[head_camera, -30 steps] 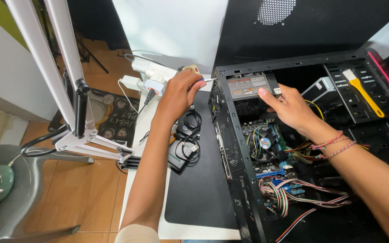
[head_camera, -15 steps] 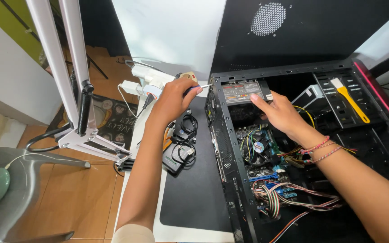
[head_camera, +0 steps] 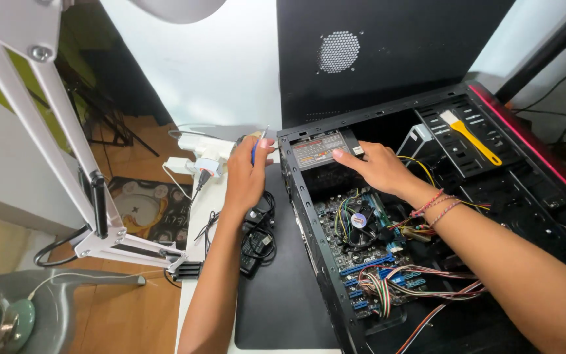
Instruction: The person works on an open desktop computer case on a desk, using a screwdriver to fasten components and routing and connecting internal cables to the motherboard and power supply. They handle drive caddies and small parts while assembling the computer.
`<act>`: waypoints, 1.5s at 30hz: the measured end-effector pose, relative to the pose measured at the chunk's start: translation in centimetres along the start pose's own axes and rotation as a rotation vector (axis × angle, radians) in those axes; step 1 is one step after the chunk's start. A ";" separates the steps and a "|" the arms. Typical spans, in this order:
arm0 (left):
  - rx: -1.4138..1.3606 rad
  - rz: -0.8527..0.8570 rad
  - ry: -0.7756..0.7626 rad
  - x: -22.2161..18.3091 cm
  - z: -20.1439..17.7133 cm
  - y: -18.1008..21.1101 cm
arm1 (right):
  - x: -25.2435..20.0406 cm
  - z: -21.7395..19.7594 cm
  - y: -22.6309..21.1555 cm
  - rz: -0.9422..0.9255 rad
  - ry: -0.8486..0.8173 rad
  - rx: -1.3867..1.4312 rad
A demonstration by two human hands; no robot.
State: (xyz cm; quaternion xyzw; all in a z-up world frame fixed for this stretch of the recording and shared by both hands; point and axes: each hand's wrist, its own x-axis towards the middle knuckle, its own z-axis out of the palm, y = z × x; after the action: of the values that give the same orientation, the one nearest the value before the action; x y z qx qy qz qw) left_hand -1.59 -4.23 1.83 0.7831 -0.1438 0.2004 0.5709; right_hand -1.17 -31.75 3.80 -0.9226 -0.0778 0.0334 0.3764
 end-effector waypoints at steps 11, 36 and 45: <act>-0.208 -0.121 0.017 0.3 1.2 -1.0 | 0.3 0.0 0.9 -0.207 0.090 0.037; -0.193 -0.145 -0.090 -1.7 -1.0 2.3 | -0.6 -1.9 -0.6 -0.362 0.427 -0.129; 0.090 0.072 -0.166 -4.0 3.6 11.8 | -4.8 -0.8 -6.6 -0.351 0.026 0.371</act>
State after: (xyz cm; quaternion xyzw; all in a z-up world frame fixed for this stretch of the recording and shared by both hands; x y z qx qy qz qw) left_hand -9.94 -11.31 8.82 0.8163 -0.2095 0.1614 0.5136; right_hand -6.55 -28.46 9.01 -0.8105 -0.2244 -0.0305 0.5402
